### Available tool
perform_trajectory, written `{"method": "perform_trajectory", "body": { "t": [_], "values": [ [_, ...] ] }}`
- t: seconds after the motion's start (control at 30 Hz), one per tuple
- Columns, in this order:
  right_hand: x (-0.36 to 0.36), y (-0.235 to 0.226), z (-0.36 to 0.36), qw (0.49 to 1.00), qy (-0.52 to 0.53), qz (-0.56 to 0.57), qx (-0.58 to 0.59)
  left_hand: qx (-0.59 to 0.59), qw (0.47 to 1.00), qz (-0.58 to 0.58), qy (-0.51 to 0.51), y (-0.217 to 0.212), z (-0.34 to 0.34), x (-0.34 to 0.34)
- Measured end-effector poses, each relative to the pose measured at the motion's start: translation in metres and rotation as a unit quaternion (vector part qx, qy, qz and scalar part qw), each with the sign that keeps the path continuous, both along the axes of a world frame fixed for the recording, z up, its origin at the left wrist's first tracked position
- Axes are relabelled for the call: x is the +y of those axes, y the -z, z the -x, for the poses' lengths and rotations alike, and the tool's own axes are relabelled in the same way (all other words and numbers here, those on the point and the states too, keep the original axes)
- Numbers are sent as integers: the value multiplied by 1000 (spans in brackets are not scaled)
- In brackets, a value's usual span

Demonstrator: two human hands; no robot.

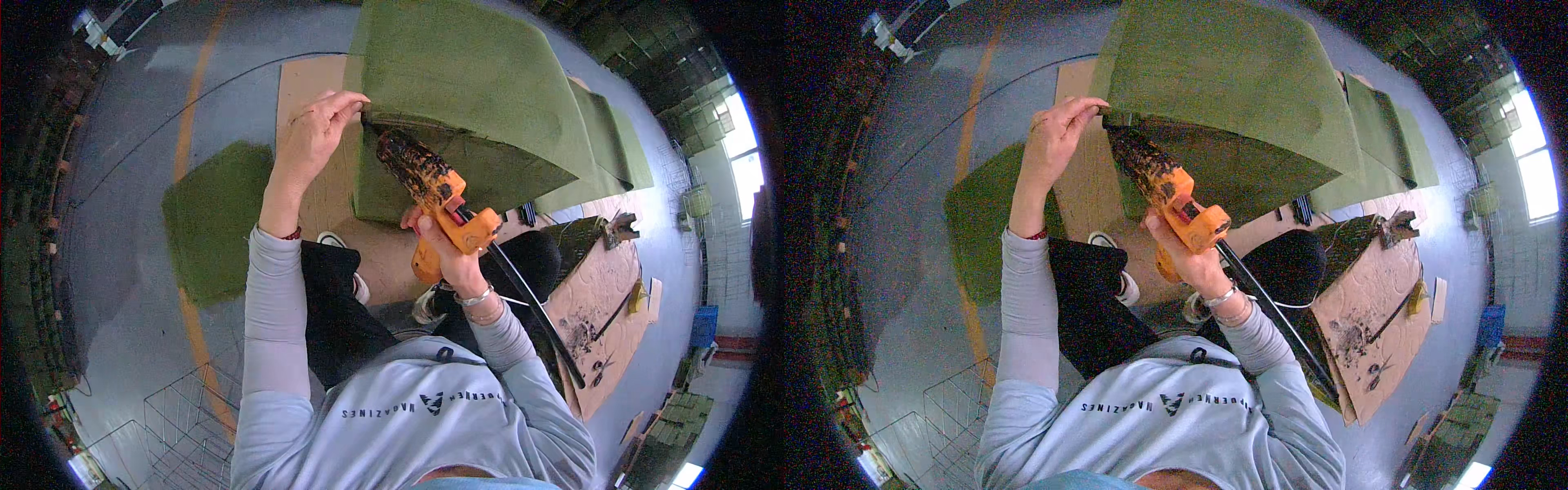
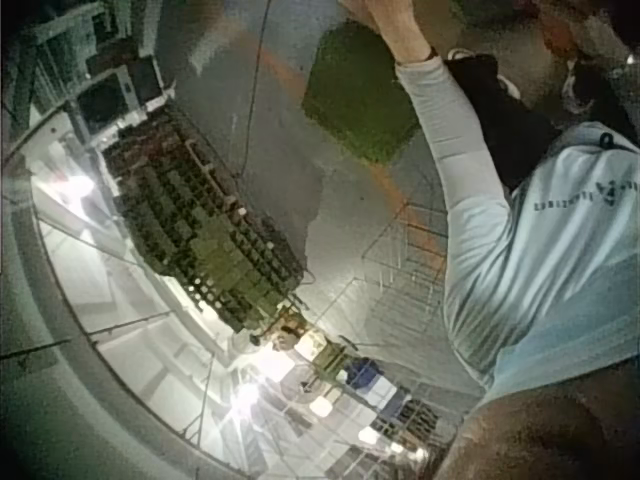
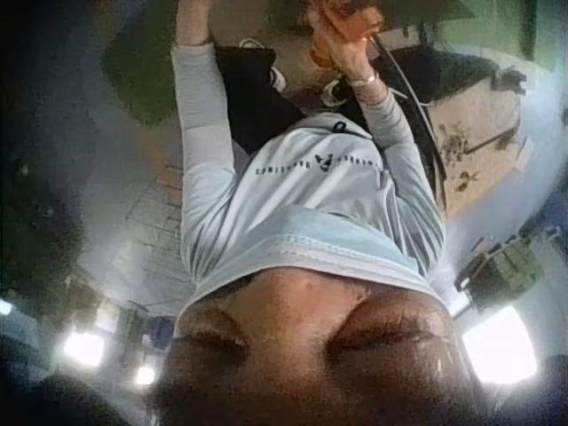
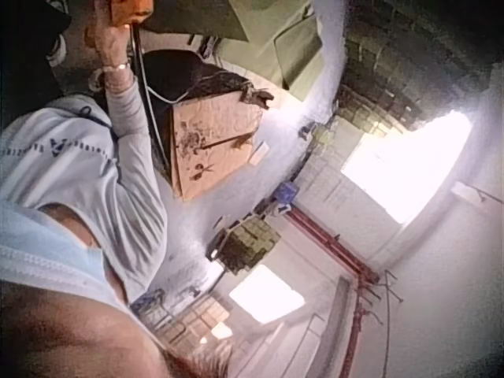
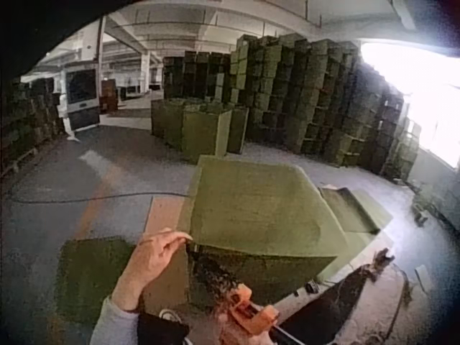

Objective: Assembling green fabric storage bins by pulling the cover over a wire frame and securing it with a glue gun.

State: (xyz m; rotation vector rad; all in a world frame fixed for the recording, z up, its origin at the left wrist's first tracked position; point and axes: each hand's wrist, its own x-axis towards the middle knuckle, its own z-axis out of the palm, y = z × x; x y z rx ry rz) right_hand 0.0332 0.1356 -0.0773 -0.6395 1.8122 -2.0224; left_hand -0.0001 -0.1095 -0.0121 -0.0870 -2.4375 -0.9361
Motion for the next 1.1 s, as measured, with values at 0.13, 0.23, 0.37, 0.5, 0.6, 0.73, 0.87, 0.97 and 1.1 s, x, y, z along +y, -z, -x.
{"method": "perform_trajectory", "body": {
  "t": [0.13,0.23,0.37,0.5,0.6,0.73,0.87,0.97,1.1],
  "values": [
    [3,5,0,1000,24,2,-12,-3,1000,-6,1,-3,-2,2],
    [5,5,0,999,28,0,-17,-14,1000,5,-10,-4,-2,2],
    [4,6,0,999,40,3,-15,0,1000,-10,-3,-3,-2,1],
    [4,-9,-5,999,30,-17,-10,9,1000,-18,5,4,2,-1],
    [4,-4,-4,999,31,26,-11,20,1000,-8,2,6,2,-3],
    [9,8,-2,998,35,53,-25,55,998,3,3,8,4,-2],
    [10,19,-5,995,71,52,-54,35,999,7,-11,6,3,-2],
    [10,8,-3,996,25,79,-37,35,999,26,-20,7,4,-3],
    [5,12,-2,998,34,56,-24,46,999,2,-5,7,6,0]
  ]
}}
